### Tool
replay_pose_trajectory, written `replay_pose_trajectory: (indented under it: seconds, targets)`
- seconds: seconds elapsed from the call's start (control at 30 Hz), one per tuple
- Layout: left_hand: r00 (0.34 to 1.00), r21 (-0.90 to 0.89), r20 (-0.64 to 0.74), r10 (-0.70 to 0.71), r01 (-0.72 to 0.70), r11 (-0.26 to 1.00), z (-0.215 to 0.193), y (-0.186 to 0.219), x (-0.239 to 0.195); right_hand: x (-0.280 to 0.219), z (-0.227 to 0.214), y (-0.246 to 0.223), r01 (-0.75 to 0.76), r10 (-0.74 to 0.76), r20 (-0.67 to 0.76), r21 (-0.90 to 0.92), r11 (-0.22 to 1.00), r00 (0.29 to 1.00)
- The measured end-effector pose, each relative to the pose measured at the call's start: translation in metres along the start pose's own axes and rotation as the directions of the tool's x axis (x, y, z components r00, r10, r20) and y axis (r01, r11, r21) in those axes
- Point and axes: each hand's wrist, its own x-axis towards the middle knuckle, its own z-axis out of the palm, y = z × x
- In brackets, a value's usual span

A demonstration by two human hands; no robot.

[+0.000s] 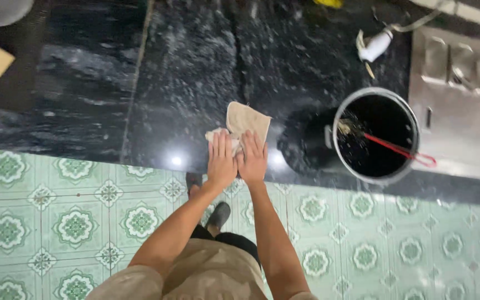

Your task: Cleaning and wiping down condiment pumps, containers, and metal prep surfaces in a kitchen.

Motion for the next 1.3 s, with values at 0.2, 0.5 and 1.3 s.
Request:
replay_pose_trajectory:
  seconds: [0.2, 0.5, 1.3]
  targets:
    - [0.982, -0.036, 0.123, 0.145, -0.141, 0.989, 0.03, 0.023, 0.012, -0.022, -0.034, 0.032, -0.14, 0.151, 0.019, -0.274, 0.952, 0.988]
    - [0.927, -0.458, 0.145, 0.347, -0.248, 0.854, 0.056, 0.062, 0.079, -0.014, -0.05, 0.081, -0.296, 0.318, -0.024, -0.439, 0.849, 0.948]
    - [0.974, -0.711, 0.059, 0.22, -0.114, 0.694, 0.094, 0.187, 0.114, -0.035, -0.244, 0.236, 0.06, 0.796, -0.176, 0.983, 0.174, 0.579]
